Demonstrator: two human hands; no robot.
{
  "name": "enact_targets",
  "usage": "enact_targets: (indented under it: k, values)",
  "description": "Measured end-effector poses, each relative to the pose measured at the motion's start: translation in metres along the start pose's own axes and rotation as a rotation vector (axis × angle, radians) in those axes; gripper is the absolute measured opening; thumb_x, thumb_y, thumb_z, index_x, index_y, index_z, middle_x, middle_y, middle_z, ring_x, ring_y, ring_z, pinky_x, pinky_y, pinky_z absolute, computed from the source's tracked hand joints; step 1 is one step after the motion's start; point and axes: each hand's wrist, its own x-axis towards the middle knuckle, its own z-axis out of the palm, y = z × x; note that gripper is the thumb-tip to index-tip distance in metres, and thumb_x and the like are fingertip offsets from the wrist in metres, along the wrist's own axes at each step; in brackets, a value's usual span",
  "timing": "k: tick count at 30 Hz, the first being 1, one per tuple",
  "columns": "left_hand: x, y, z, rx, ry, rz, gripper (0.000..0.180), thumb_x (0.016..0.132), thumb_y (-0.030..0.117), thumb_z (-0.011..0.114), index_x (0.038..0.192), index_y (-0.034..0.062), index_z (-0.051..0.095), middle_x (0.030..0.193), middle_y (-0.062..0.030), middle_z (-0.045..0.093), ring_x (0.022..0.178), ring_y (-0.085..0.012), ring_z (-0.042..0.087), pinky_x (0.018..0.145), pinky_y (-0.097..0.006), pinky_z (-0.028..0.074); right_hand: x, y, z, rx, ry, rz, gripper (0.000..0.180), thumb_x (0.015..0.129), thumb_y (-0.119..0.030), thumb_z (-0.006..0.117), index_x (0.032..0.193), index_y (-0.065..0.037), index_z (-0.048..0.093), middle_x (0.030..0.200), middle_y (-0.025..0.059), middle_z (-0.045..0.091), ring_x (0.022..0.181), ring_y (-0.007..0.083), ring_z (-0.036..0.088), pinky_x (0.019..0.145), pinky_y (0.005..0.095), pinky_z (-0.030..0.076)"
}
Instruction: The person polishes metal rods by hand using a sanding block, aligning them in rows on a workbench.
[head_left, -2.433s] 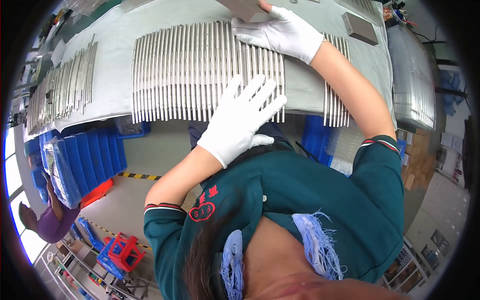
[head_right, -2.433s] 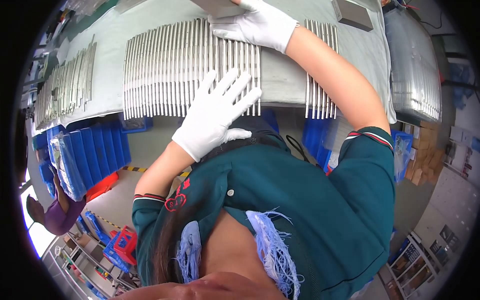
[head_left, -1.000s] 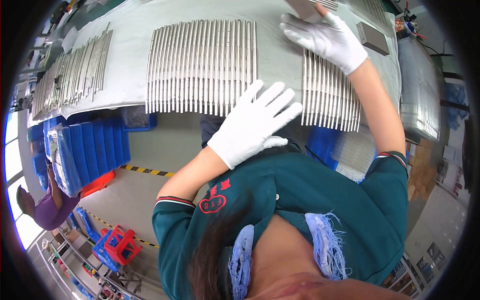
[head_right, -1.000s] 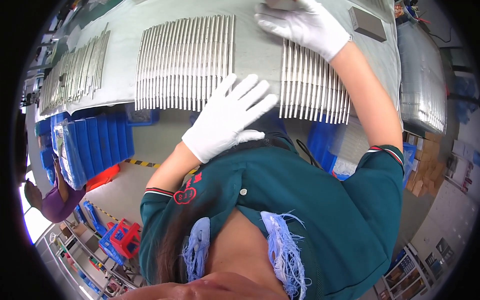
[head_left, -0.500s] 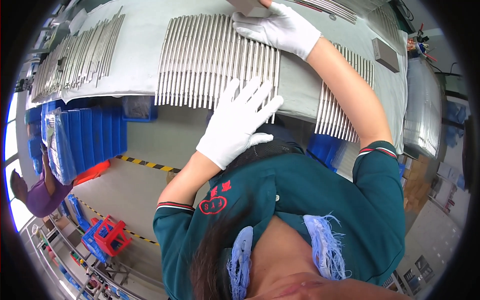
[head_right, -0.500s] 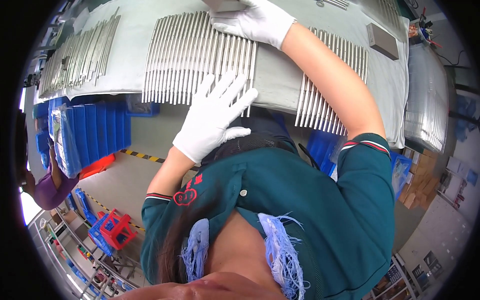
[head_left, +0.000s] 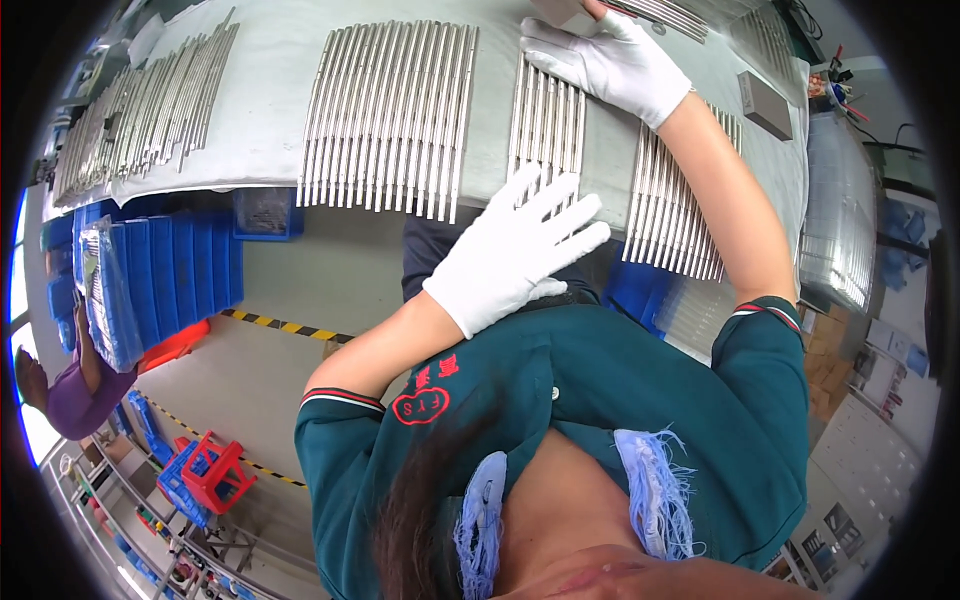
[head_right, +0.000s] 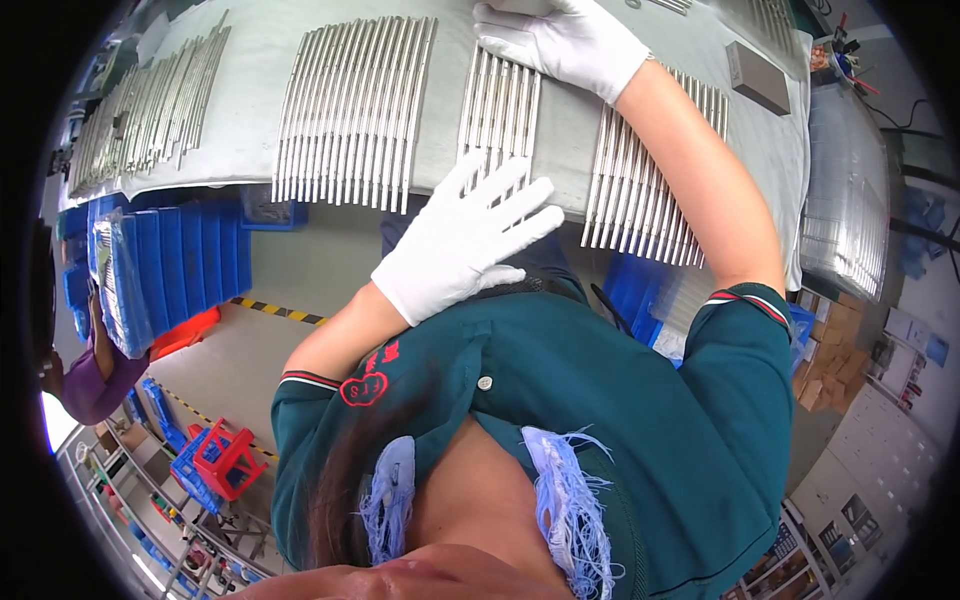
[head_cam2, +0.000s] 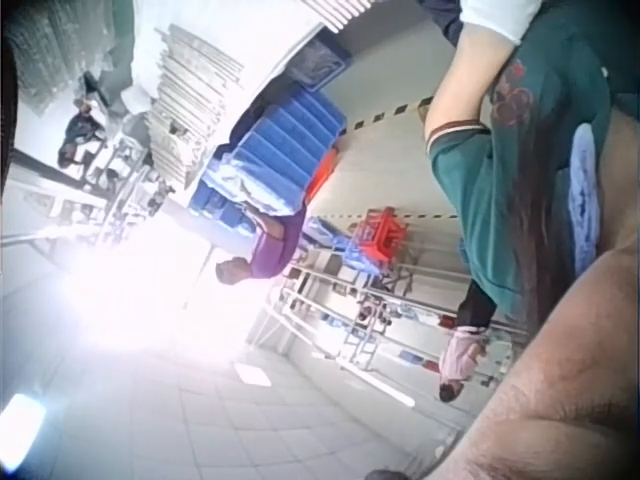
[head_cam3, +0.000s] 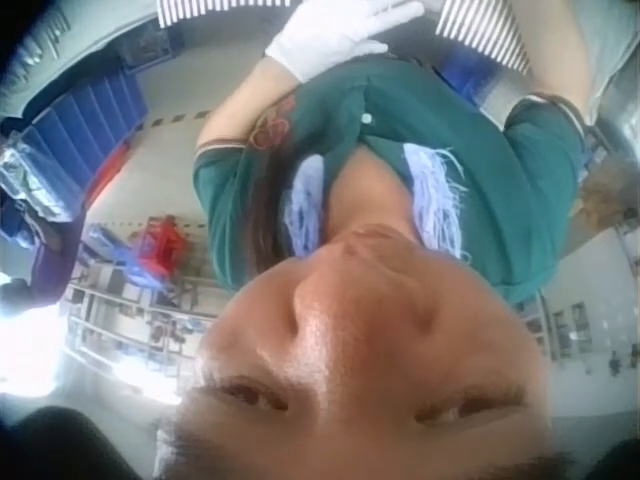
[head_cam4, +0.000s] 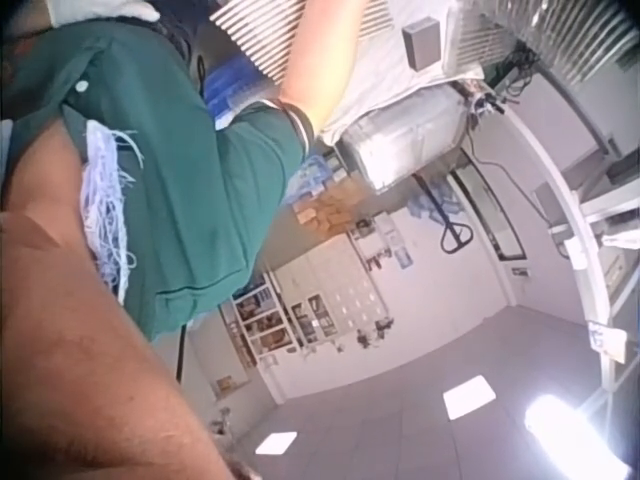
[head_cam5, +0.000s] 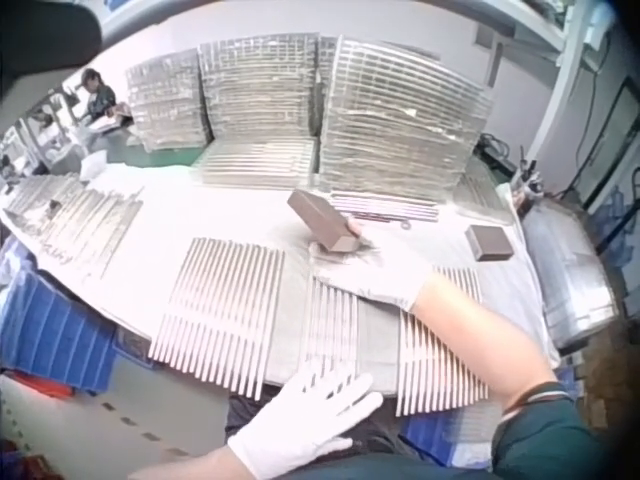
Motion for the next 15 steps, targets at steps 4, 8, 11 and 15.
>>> enact_targets:
  k: [4,8,11,15]
  values:
    - [-0.018,-0.004,-0.013,0.082,-0.001,-0.087,0.081,0.07,0.035,0.087,0.143,0.0183,0.056,0.148,-0.008,0.054,0.141,-0.0343,0.045,0.116,-0.063,0.029,0.029,0.015,0.003,0.037,-0.036,-0.016,0.049,0.105,-0.028,0.056,0.143,-0.001,0.042,0.131,0.0258,0.052,0.122,0.0408,0.053,0.11,0.0578,0.043]
    - [-0.031,-0.006,-0.021,0.152,-0.04,-0.192,0.075,0.074,0.035,0.085,0.142,0.0191,0.058,0.148,-0.0068,0.054,0.142,-0.0324,0.043,0.118,-0.062,0.029,0.051,0.026,0.005,-0.05,-0.099,-0.014,0.048,0.103,-0.024,0.06,0.142,-0.001,0.043,0.128,0.0248,0.053,0.12,0.0399,0.054,0.11,0.0572,0.044]
    - [-0.034,-0.007,-0.021,0.159,-0.021,-0.191,0.076,0.073,0.034,0.086,0.142,0.0196,0.058,0.148,-0.0069,0.053,0.142,-0.0328,0.043,0.118,-0.062,0.029,0.054,0.026,0.004,-0.067,-0.112,0.036,0.051,0.102,-0.027,0.063,0.141,-0.001,0.043,0.129,0.0257,0.053,0.121,0.0414,0.054,0.112,0.0578,0.043]
    - [-0.023,-0.005,-0.011,0.06,0.021,-0.108,0.076,0.072,0.03,0.085,0.141,0.0156,0.058,0.146,-0.0097,0.054,0.141,-0.0332,0.043,0.12,-0.054,0.032,0.034,0.009,-0.006,-0.11,-0.07,0.033,0.056,0.103,-0.03,0.061,0.145,0.001,0.041,0.133,0.0289,0.051,0.126,0.0458,0.052,0.113,0.0593,0.041]
